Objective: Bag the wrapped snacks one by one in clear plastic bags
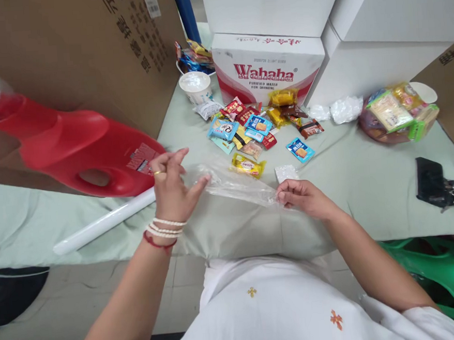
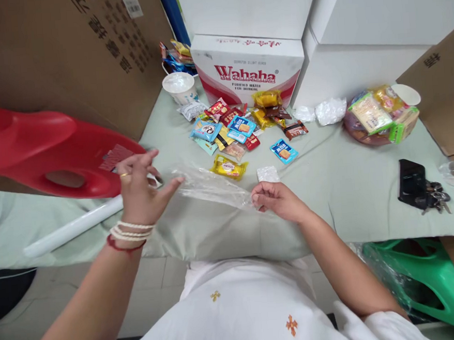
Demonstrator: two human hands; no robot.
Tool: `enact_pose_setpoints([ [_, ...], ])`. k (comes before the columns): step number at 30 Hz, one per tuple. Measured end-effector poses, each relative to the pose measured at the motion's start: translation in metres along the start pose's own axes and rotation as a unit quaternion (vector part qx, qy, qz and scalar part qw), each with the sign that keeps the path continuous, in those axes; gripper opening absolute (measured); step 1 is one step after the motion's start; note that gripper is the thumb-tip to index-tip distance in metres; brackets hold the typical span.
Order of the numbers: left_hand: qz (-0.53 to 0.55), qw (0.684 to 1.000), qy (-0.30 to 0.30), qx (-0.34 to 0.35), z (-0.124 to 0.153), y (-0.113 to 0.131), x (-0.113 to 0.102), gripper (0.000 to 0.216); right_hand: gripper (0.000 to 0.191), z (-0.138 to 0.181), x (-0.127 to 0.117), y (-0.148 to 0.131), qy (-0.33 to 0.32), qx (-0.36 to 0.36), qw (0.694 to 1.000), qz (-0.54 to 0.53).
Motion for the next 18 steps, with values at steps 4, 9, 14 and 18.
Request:
enact_pose_setpoints([
  [4, -0.017, 0.986, -0.076, 0.145, 0.025, 0.024, 0.024, 0.028, 0.037, 0.005, 0.015, 0.012, 0.075, -0.005, 0.997, -0.032],
  [9, 0.167, 0.955, -0.235, -0.075, 0.073, 0.056, 0.084, 0.027, 0.032, 0.016, 0.027, 0.02, 0.123, -0.033, 0.992, -0.004],
  [14, 0.299, 0.892, -0.255, -0.224, 0.086, 0.047, 0.12, 0.031, 0.028, 0.021, 0.027, 0.02, 0.132, -0.056, 0.99, 0.011],
  [18, 0.351, 0.868, -0.238, -0.26, 0.088, 0.039, 0.117, 0.033, 0.031, 0.02, 0.022, 0.026, 0.138, -0.046, 0.989, -0.029],
])
Point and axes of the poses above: each hand's wrist, its own z-axis away from the middle knuckle, its own x-axis out of the palm, y = z × x, the point moved 3 cm from there along -z, towards the middle knuckle, and after that the axes turned 8 degrees about x, right-handed, at the moved point
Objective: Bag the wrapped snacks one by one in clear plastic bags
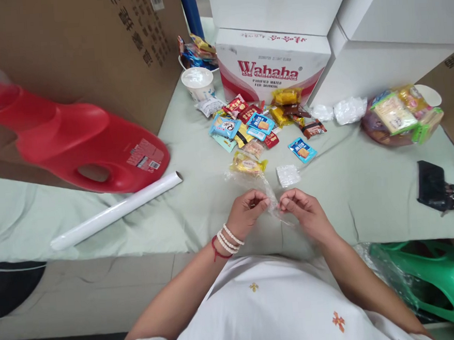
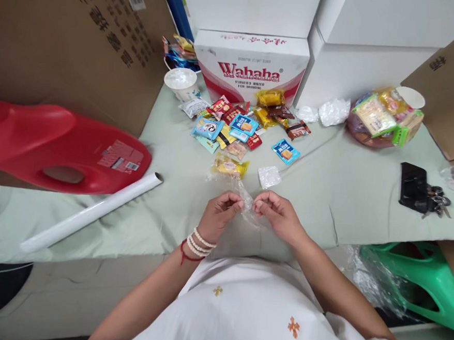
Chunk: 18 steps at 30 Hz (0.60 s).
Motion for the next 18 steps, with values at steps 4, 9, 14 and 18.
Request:
enact_pose_setpoints([
  [4, -0.075, 0.996, 0.003, 0.054, 0.007, 0.005, -0.003, 0.028, 0.035, 0.0, 0.0, 0.004, 0.021, 0.01, 0.999, -0.023],
  [9, -0.237, 0.956, -0.051, 0.166, 0.02, 0.013, 0.008, 0.018, 0.035, -0.004, 0.01, 0.0, 0.044, -0.037, 0.997, 0.059],
  [14, -0.243, 0.959, 0.051, 0.138, 0.024, 0.01, -0.003, 0.028, 0.03, -0.011, 0.008, 0.003, 0.091, -0.043, 0.993, 0.062],
  [18, -0.226, 0.965, 0.105, 0.077, 0.021, 0.001, -0.015, 0.017, 0.027, -0.012, 0.004, 0.011, 0.072, -0.008, 0.997, -0.002],
])
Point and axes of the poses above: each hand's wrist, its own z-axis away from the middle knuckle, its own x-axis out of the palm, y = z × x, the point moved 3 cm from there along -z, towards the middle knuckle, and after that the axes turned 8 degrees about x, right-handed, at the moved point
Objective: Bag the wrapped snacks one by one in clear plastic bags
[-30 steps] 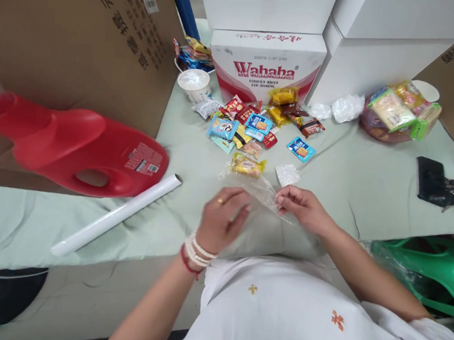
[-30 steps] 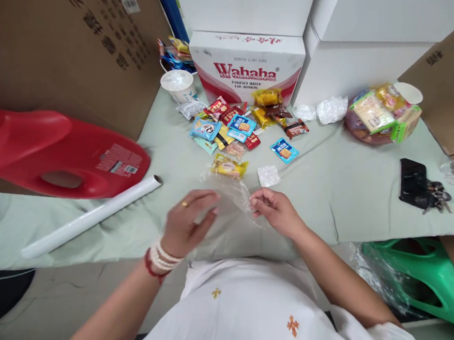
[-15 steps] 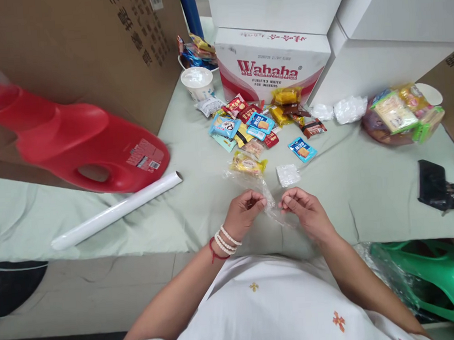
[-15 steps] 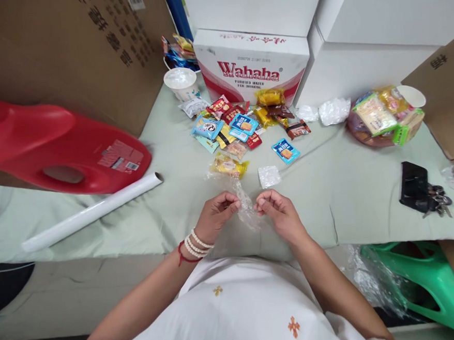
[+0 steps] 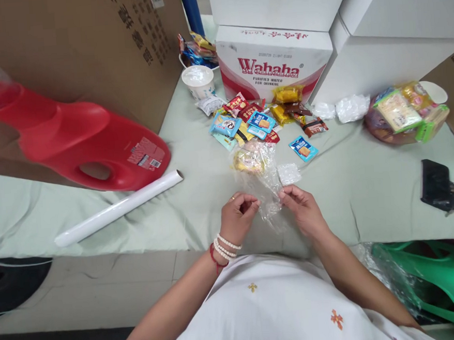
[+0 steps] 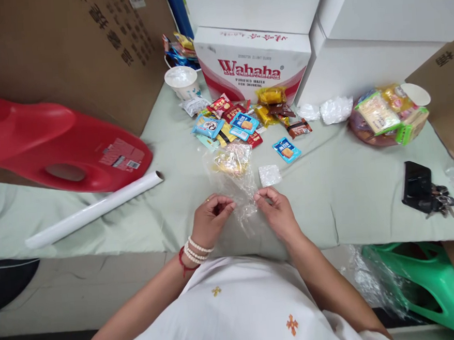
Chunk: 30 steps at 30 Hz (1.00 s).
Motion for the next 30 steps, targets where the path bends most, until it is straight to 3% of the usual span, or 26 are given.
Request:
enact_pose_setpoints([
  [7, -0.084, 0.994, -0.026, 0.061, -0.001, 0.012, 0.006, 0.021, 0.027, 0.004, 0.002, -0.002, -0.006, 0.005, 1.0, -0.019],
  [15, -0.062, 0.99, -0.111, 0.062, -0.002, 0.017, 0.017, 0.023, 0.027, 0.006, 0.002, -0.004, 0.011, 0.009, 0.999, -0.037],
  [17, -0.026, 0.99, -0.127, 0.054, -0.003, 0.014, 0.02, 0.017, 0.028, 0.005, 0.001, -0.003, 0.014, 0.016, 0.999, -0.042],
  [23, 0.139, 0.981, -0.126, -0.046, -0.006, 0.002, 0.018, 0.033, 0.03, 0.004, -0.004, 0.001, 0.039, 0.024, 0.998, -0.032],
  [26, 0.144, 0.978, -0.134, -0.073, -0.007, -0.003, 0.016, 0.034, 0.031, 0.004, -0.006, 0.003, 0.031, 0.029, 0.998, -0.036],
  [30, 0.036, 0.982, -0.186, 0.01, -0.01, -0.001, 0.009, 0.025, 0.034, 0.006, -0.01, 0.0, 0.011, 0.041, 0.999, -0.01],
])
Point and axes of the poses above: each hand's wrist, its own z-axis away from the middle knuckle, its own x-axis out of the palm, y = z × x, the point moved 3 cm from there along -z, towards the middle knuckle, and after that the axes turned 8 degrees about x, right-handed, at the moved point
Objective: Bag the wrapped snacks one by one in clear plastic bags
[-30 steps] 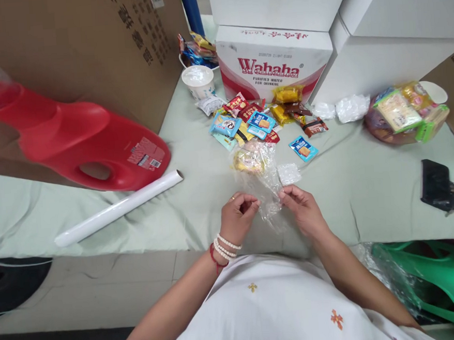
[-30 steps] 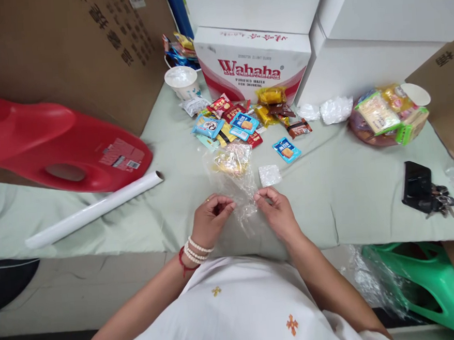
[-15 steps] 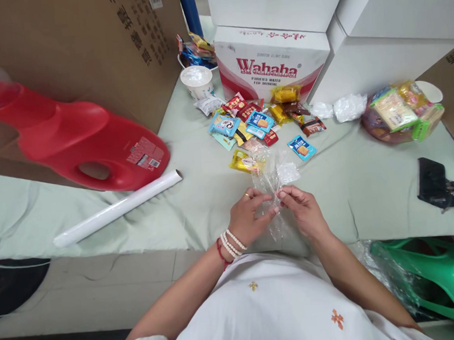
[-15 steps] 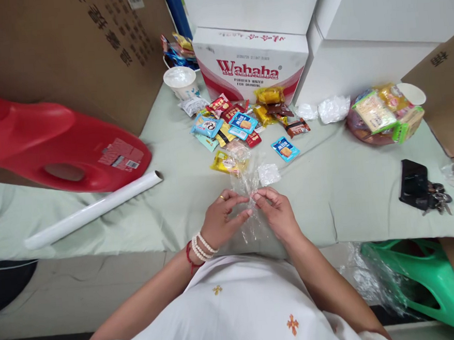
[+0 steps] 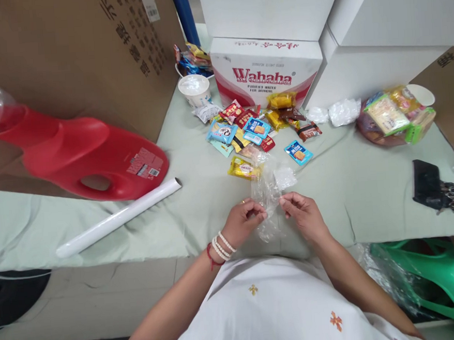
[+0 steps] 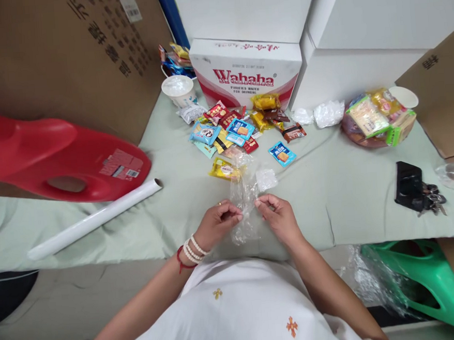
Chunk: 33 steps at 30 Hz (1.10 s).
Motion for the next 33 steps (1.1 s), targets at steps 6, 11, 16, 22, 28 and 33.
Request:
enact_pose_setpoints([
  [6, -0.182, 0.957, -0.138, 0.181, 0.008, 0.014, -0.011, 0.027, 0.029, 0.01, -0.01, -0.012, -0.054, -0.032, 0.998, 0.012],
  [11, -0.213, 0.958, -0.147, 0.122, 0.007, -0.005, -0.031, 0.031, 0.025, 0.006, -0.027, -0.011, -0.048, 0.02, 0.986, -0.16],
  [16, -0.186, 0.982, -0.027, 0.023, -0.002, -0.014, -0.052, 0.037, 0.03, -0.006, -0.044, 0.0, -0.021, 0.079, 0.975, -0.208],
  [22, 0.07, 0.948, -0.059, -0.305, -0.013, -0.01, -0.001, 0.057, 0.031, -0.008, -0.043, 0.004, -0.018, 0.1, 0.968, -0.231],
  [28, 0.194, 0.926, -0.089, -0.313, -0.025, -0.009, 0.042, 0.036, 0.03, -0.004, -0.052, -0.003, 0.025, 0.076, 0.963, -0.256],
  [33, 0.285, 0.907, -0.072, -0.302, -0.026, -0.012, 0.024, 0.037, 0.038, -0.005, -0.081, 0.008, 0.061, 0.099, 0.977, -0.176],
])
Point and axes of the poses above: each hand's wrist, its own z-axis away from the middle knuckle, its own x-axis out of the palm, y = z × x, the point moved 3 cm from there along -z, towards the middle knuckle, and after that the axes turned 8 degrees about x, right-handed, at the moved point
